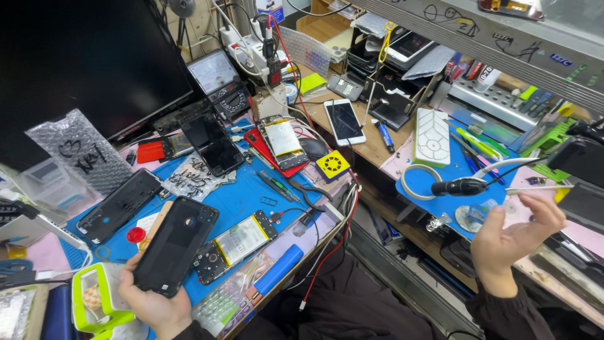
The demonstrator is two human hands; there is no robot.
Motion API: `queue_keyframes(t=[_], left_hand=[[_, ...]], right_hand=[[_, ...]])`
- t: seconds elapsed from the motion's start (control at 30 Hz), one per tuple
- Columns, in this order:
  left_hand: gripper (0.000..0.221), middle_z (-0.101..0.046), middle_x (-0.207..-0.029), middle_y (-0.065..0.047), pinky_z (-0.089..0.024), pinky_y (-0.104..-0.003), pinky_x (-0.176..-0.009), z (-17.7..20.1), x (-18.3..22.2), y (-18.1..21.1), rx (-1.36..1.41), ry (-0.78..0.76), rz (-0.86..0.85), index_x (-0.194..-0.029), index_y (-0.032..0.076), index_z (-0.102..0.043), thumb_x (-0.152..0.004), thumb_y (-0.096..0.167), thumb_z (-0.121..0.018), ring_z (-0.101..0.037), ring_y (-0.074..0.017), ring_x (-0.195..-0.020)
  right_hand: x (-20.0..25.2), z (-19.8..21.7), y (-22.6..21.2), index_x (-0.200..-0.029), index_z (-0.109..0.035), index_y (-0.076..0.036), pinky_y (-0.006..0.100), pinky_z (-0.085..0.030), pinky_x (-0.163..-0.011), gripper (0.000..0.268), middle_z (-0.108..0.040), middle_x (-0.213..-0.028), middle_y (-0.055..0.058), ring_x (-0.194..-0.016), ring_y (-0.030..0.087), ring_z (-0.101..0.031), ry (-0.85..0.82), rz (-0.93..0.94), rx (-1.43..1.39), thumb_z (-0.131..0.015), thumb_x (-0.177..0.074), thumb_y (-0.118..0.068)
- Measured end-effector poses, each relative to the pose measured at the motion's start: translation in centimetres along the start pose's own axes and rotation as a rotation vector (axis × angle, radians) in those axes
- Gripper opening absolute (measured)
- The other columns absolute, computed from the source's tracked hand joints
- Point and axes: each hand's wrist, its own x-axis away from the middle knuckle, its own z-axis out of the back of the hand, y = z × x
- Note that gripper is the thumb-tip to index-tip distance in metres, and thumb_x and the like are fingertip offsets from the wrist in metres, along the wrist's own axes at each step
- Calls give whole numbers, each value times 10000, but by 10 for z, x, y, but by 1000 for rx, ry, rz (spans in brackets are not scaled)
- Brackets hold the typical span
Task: The person removes a phone battery and screen assembly from a device frame using a prying tool, then connects a replacement screen to the internal components and peels away protective film.
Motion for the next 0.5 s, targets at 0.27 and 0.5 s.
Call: queue_keyframes(t=[0.27, 0.5], left_hand=[[395, -651, -1253, -127, -531, -432, -1073, -7, 1, 3, -3, -8, 1, -1220, 55, -605, -1102, 373, -402, -649, -270, -1203], [448, -647, -1323, -143, -512, -442, -1092, -18, 5, 11, 120, -75, -6, -1350, 9, -555, -1101, 368, -456, -644, -267, -1226]], right_hand=[[-82, -50, 175, -1109, -705, 0, 449, -523, -1003, 218, -663, -1088, 203, -1024, 372, -648, -427, -120, 209, -534, -974, 16], [-99, -119, 228, -1035, -799, -84, 524, -563, -886, 196, -729, -1033, 237, -939, 471, -689, -875, 46, 791, -658, -956, -195]])
